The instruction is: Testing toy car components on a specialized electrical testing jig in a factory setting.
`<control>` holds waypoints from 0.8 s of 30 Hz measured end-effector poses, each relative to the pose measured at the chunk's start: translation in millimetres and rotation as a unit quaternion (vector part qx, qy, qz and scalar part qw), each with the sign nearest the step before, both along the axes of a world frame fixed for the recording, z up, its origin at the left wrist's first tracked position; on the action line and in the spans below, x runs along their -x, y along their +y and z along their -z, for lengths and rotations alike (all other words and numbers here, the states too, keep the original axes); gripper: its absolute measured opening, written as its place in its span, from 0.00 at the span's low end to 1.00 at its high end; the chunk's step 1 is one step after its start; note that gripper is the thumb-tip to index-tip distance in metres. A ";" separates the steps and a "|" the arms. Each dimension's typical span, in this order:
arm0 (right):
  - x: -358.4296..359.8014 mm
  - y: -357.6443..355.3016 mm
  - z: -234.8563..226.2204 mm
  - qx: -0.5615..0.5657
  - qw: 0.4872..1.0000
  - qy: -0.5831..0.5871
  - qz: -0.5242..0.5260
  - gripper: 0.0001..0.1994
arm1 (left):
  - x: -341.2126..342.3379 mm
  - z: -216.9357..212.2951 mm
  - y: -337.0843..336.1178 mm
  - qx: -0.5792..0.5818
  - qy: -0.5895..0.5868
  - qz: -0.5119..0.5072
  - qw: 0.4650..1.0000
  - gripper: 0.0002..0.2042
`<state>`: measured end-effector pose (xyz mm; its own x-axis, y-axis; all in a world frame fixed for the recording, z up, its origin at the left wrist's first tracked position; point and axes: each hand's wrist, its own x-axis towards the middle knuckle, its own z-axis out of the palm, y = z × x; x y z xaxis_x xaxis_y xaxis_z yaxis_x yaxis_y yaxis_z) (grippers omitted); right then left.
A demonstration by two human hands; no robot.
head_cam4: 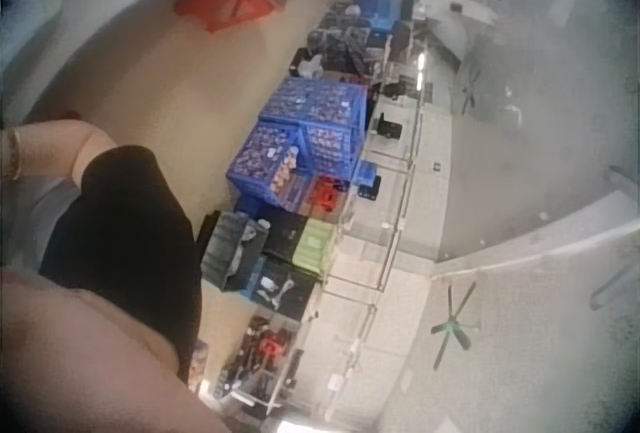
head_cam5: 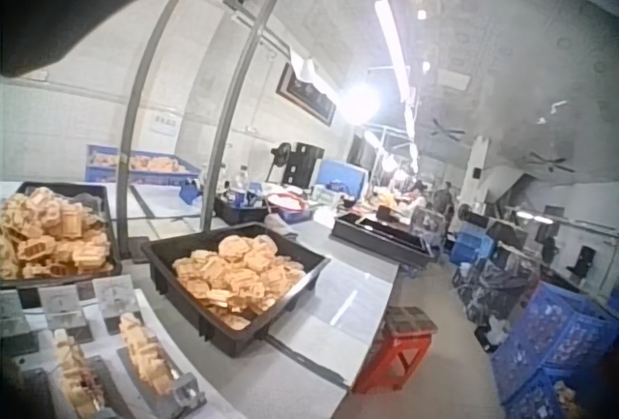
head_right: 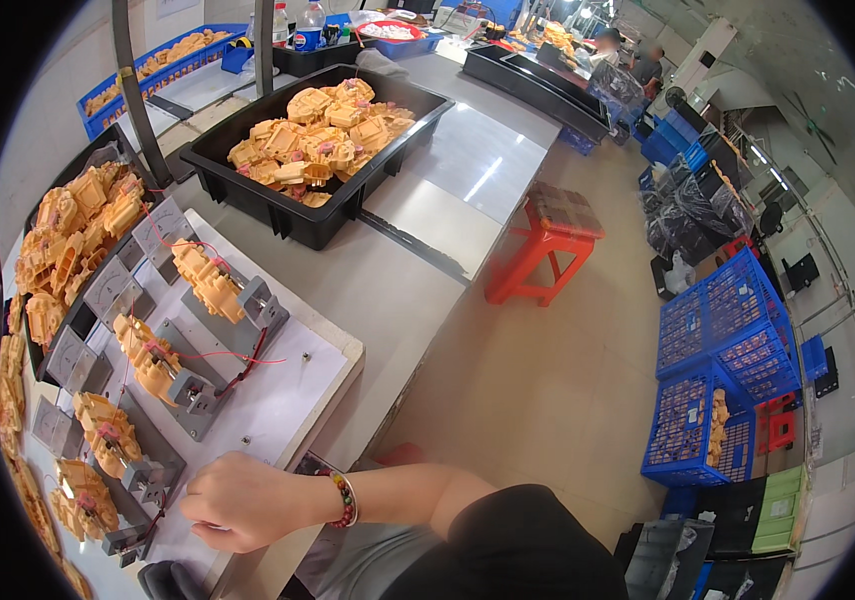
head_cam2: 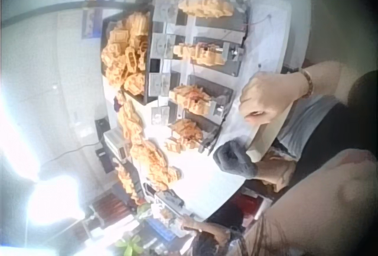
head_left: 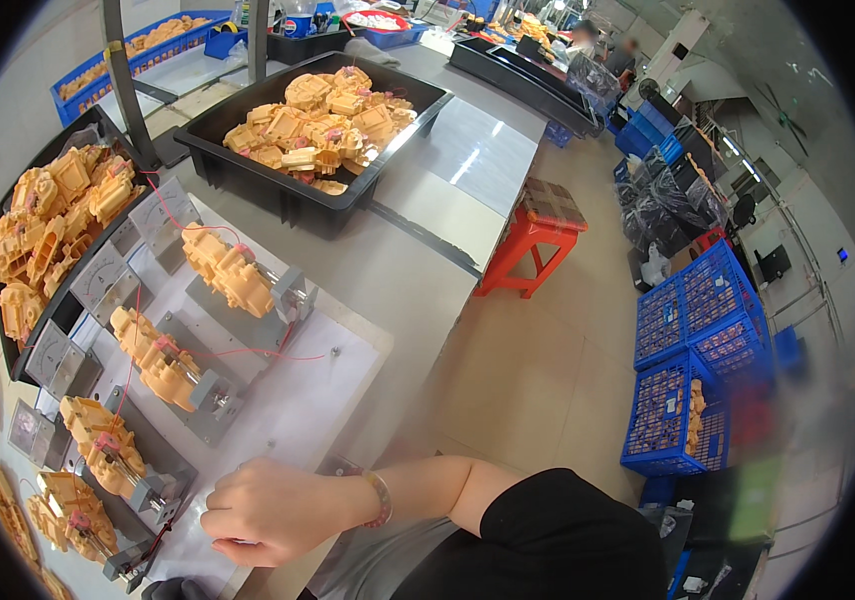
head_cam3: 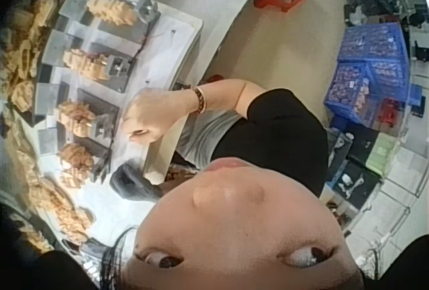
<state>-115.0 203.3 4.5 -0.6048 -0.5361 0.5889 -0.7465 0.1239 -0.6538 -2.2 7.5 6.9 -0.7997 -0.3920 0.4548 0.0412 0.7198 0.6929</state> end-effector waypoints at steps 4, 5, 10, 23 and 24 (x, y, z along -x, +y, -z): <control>0.0 0.5 -0.1 -0.002 1.000 0.001 -0.004 0.11 | 0.7 2.0 -0.9 0.038 0.020 0.004 0.999 0.12; 0.0 0.6 -0.3 -0.002 1.000 0.000 -0.004 0.11 | 0.9 2.2 -1.0 0.045 0.031 0.006 0.999 0.12; -0.2 0.9 -0.6 -0.007 1.000 0.000 -0.001 0.11 | 0.7 1.4 -0.8 0.088 0.044 0.007 0.995 0.13; -0.1 0.6 -0.6 0.003 1.000 0.004 -0.002 0.12 | 0.5 -0.8 1.5 0.075 0.039 0.005 0.996 0.13; 0.0 0.6 -0.7 -0.001 1.000 0.005 0.002 0.12 | 0.7 -0.7 1.2 0.075 0.038 0.005 0.996 0.13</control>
